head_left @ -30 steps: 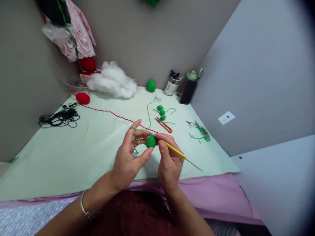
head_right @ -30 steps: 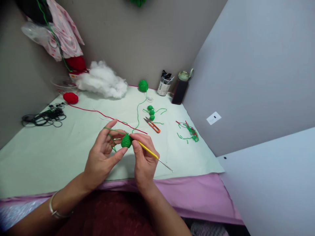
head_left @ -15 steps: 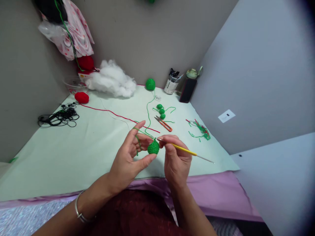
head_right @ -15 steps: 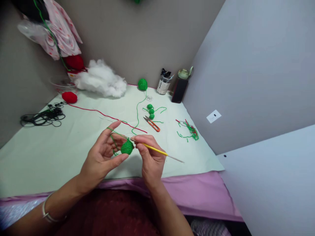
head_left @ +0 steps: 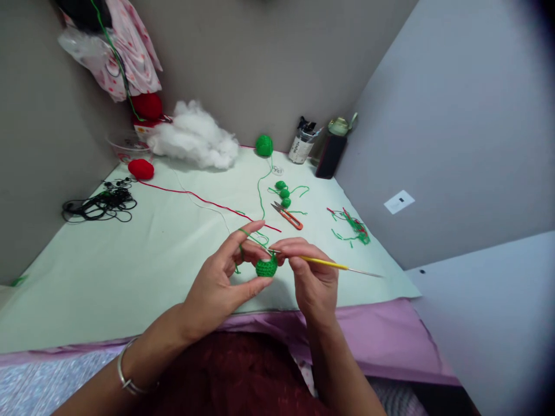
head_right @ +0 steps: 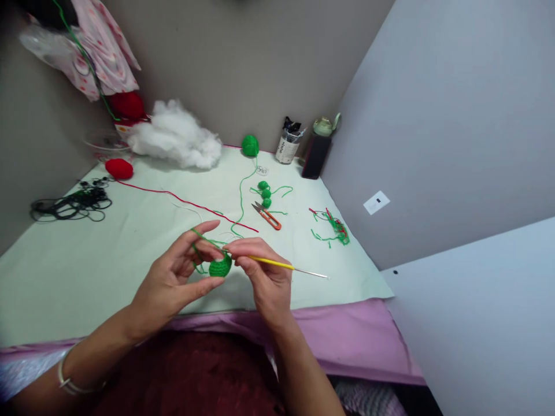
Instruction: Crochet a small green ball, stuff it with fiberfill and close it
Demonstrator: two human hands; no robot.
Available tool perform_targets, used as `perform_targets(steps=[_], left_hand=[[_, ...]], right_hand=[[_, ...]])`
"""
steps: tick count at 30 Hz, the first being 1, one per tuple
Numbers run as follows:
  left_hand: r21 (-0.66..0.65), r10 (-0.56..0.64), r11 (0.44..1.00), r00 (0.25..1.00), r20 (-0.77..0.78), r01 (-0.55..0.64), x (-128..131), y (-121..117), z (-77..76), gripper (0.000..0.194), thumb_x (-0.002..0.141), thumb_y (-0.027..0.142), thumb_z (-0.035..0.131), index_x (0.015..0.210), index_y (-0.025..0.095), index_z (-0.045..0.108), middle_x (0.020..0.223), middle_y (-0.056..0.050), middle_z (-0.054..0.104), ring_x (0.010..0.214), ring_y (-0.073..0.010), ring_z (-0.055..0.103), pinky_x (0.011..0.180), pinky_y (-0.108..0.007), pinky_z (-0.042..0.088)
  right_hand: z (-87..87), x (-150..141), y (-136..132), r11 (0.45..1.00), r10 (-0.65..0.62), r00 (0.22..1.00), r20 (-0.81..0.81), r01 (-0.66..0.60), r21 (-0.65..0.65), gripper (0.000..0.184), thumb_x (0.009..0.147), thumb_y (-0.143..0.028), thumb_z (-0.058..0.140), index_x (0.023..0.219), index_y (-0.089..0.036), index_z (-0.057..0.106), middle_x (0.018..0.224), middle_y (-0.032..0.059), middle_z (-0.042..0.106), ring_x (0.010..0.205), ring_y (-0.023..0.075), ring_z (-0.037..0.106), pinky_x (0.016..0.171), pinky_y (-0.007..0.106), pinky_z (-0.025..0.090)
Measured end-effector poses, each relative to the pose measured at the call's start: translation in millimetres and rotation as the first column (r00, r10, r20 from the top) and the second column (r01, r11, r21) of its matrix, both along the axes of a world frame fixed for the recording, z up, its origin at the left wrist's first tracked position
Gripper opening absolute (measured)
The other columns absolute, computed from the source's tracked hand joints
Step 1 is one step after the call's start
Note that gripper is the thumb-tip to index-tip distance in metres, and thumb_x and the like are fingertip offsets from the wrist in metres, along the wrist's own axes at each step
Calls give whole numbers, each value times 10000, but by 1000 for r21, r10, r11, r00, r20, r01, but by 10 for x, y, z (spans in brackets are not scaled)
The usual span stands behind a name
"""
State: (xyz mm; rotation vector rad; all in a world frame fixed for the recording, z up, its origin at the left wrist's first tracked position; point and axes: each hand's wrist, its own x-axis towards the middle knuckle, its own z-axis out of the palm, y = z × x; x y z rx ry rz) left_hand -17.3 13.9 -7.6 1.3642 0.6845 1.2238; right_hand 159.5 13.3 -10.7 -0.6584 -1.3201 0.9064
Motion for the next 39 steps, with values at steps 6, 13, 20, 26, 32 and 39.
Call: perform_targets(steps=[6,13,20,26,32,39], left_hand=[[22,39,999,999,-31,-38,-27,-37,20,761,872,144,821,1524,381,507,1061,17,667,1026,-143,650,966,-277,536],[73,108,992,993,-40,-104,-14,-86,-12,778,899,120,785,1529,474,497,1056,37,630,1002,-109,634,1000,-242,528],[231,137,968,976,-172,-95,-37,-75,31,766,870,52,739,1511,422,539,980,55,694,921,-99,677,971,-216,535],[286,118,958,934,-337,-18,-37,-32,43,716,858,64,701,1495,359,562,969,39,704,882,-119,680,951,-258,545],[242,88,970,947,-309,-11,-37,-37,-9,861,881,88,711,1587,475,407,944,64,644,902,-118,649,963,-272,525],[106,-24,993,981,-191,44,-44,-33,-3,971,887,99,729,1663,446,258,962,46,650,953,-140,645,944,-294,517]], right_hand=[[-31,-15,27,992,94,987,-129,-104,-75,140,999,-249,682,1021,-285,815,987,27,782,822,149,666,700,286,523],[-14,-93,-2,977,139,958,-250,-173,-123,124,991,-269,692,980,-268,816,955,24,780,744,120,659,667,251,548],[65,-97,-4,953,151,928,-339,-228,-200,72,930,-341,774,910,-287,817,872,13,789,641,108,641,593,226,560],[37,-42,-15,944,151,933,-326,-234,-234,77,917,-340,788,896,-272,818,833,15,780,603,103,630,559,218,549],[-9,39,-8,944,212,953,-218,-257,-206,118,983,-302,705,979,-257,814,925,34,739,759,130,677,660,252,565],[-72,123,-13,955,230,971,-61,-238,-176,139,986,-331,696,1017,-269,816,968,35,680,779,141,645,705,294,553]])
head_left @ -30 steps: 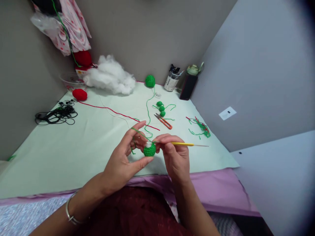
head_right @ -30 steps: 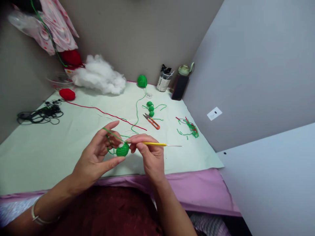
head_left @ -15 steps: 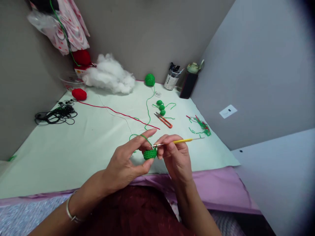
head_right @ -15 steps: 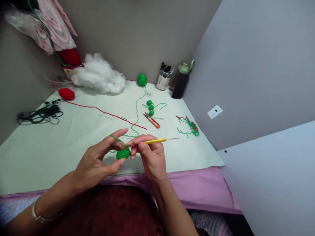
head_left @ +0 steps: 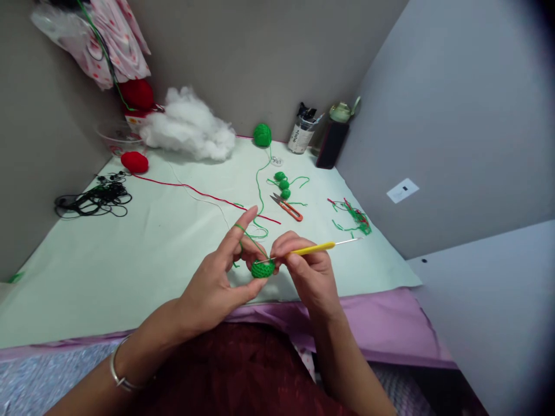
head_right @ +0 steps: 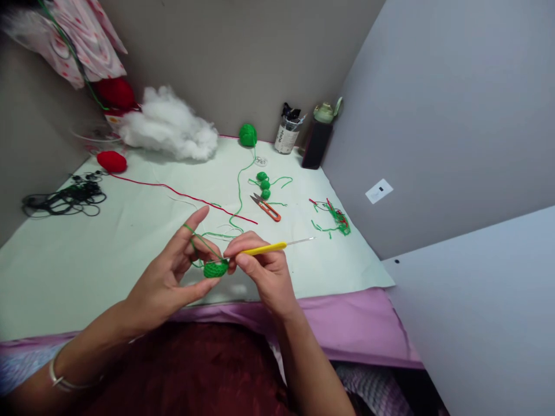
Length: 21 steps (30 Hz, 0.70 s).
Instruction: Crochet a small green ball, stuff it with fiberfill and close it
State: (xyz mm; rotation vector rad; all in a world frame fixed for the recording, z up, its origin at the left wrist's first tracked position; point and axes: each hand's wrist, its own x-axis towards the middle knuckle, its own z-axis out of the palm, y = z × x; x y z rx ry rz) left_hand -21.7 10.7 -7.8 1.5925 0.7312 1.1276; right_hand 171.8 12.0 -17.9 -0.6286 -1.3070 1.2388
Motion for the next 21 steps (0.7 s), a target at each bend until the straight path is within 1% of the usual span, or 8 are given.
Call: perform_targets(steps=[3,5,7,9,12,15,18,21], left_hand=[[-105,-7,994,999,34,10,-10,-8,31,981,882,106,743,1677,391,245,989,34,668,989,-145,656,990,-311,507],[-152,-6,988,999,52,13,-17,-8,42,985,877,121,758,1680,368,242,990,31,673,1002,-150,662,1013,-325,504],[-166,-12,986,998,65,22,-21,-4,43,980,875,126,765,1677,361,253,975,32,675,1001,-153,668,1019,-334,507],[-159,-14,987,997,71,25,-21,1,39,961,875,120,764,1667,368,278,965,36,674,995,-152,670,1013,-332,510],[-148,4,989,998,59,4,-14,5,37,936,866,108,765,1648,374,324,964,38,673,976,-146,665,1002,-322,513],[-136,19,991,999,36,-14,-5,2,56,911,852,110,772,1630,356,368,943,37,674,952,-147,661,990,-318,515],[-126,8,992,1000,7,-7,-2,0,85,879,852,111,761,1616,350,395,928,41,664,937,-141,659,973,-305,517],[-130,-12,991,1000,-15,10,-6,0,101,867,850,92,741,1609,345,405,929,44,653,942,-137,657,996,-306,512]], right_hand=[[12,15,-30,995,-56,994,98,47,88,144,989,-321,689,1026,-287,824,979,57,737,903,194,672,784,347,575],[16,8,-55,987,-113,984,139,95,133,151,993,-285,684,1028,-300,830,991,57,769,945,207,682,829,372,577],[4,-11,-76,982,-149,981,127,131,140,163,996,-263,678,1038,-306,829,992,52,783,917,201,689,811,368,578],[-18,-35,-84,982,-159,985,71,150,116,160,997,-256,675,1037,-300,824,985,49,784,857,189,689,761,352,576],[-40,-62,-73,990,-132,991,-37,134,45,134,996,-264,678,1013,-278,810,977,45,786,772,165,679,730,336,566],[-18,-62,-54,997,-75,991,-114,73,-16,129,1004,-295,671,989,-258,793,939,37,787,737,146,671,716,312,555],[23,-30,-40,999,-34,992,-119,30,-35,147,1008,-334,666,968,-243,774,910,36,790,730,145,677,706,304,562],[43,29,-27,999,-17,998,-65,14,-42,176,1004,-374,668,945,-230,751,911,46,792,726,157,688,710,325,581]])
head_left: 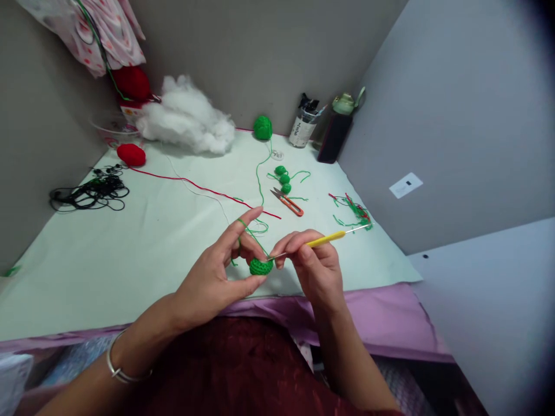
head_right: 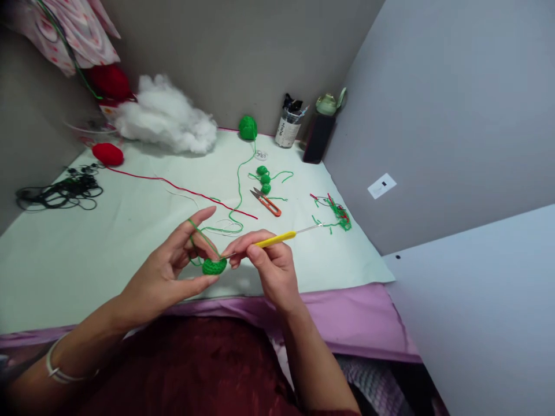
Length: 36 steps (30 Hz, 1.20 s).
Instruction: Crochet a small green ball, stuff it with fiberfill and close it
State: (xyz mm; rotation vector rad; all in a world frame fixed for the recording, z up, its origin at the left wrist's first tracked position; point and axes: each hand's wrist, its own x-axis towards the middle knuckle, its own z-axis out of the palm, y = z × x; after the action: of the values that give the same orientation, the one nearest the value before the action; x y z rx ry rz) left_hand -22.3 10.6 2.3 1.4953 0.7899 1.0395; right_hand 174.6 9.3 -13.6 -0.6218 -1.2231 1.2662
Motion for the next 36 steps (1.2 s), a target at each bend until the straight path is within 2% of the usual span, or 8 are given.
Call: perform_targets(steps=[8,12,18,23,27,30,33,36], left_hand=[[-14,-27,1000,998,-48,26,-16,-6,-16,892,826,71,738,1605,366,419,935,42,637,936,-146,637,1020,-319,502],[-5,-23,1000,995,-95,23,-22,5,-15,891,817,77,728,1605,362,428,931,34,642,917,-158,628,980,-329,504],[23,-18,999,985,-174,22,-39,24,-16,877,826,100,709,1608,373,420,953,29,656,913,-166,612,927,-325,491],[30,-31,999,975,-221,39,-53,33,4,852,832,109,690,1605,352,427,939,29,652,891,-165,602,917,-320,493],[11,-31,999,965,-261,35,-70,62,18,856,813,108,685,1604,317,433,936,24,659,889,-169,616,920,-323,501],[-5,-16,1000,966,-259,15,-72,86,13,867,800,103,683,1603,311,432,943,22,659,899,-170,626,921,-323,502],[-42,22,999,979,-201,-31,-55,75,-5,873,788,114,700,1604,276,433,929,19,656,864,-161,621,901,-320,509],[-55,20,998,994,-111,-26,-36,52,-55,879,777,116,704,1605,227,433,908,11,648,826,-158,615,873,-328,526]], right_hand=[[9,119,32,994,90,991,104,-96,56,184,1034,-340,616,982,-233,756,944,50,785,765,162,698,739,335,580],[57,162,39,987,82,972,221,-111,120,195,1041,-324,601,997,-236,769,926,53,779,798,178,698,754,353,581],[184,252,51,971,64,903,425,-155,184,205,1053,-265,564,1037,-243,767,898,42,745,890,202,717,794,375,575],[299,268,76,949,43,827,561,-210,237,195,1050,-220,560,1038,-237,754,929,41,747,888,190,712,813,368,572],[321,239,103,926,-12,775,631,-229,299,180,1040,-197,570,1073,-244,740,938,46,753,904,196,708,821,378,583],[284,211,89,898,-71,766,640,-230,374,195,1027,-168,580,1113,-255,731,962,51,770,911,204,714,821,386,589],[207,178,21,886,-149,765,627,-179,428,255,1005,-132,593,1165,-275,729,1030,64,791,962,230,731,851,409,592],[107,146,-29,891,-227,745,628,-101,442,280,965,-103,619,1143,-273,753,1045,80,798,938,244,747,807,397,595]])
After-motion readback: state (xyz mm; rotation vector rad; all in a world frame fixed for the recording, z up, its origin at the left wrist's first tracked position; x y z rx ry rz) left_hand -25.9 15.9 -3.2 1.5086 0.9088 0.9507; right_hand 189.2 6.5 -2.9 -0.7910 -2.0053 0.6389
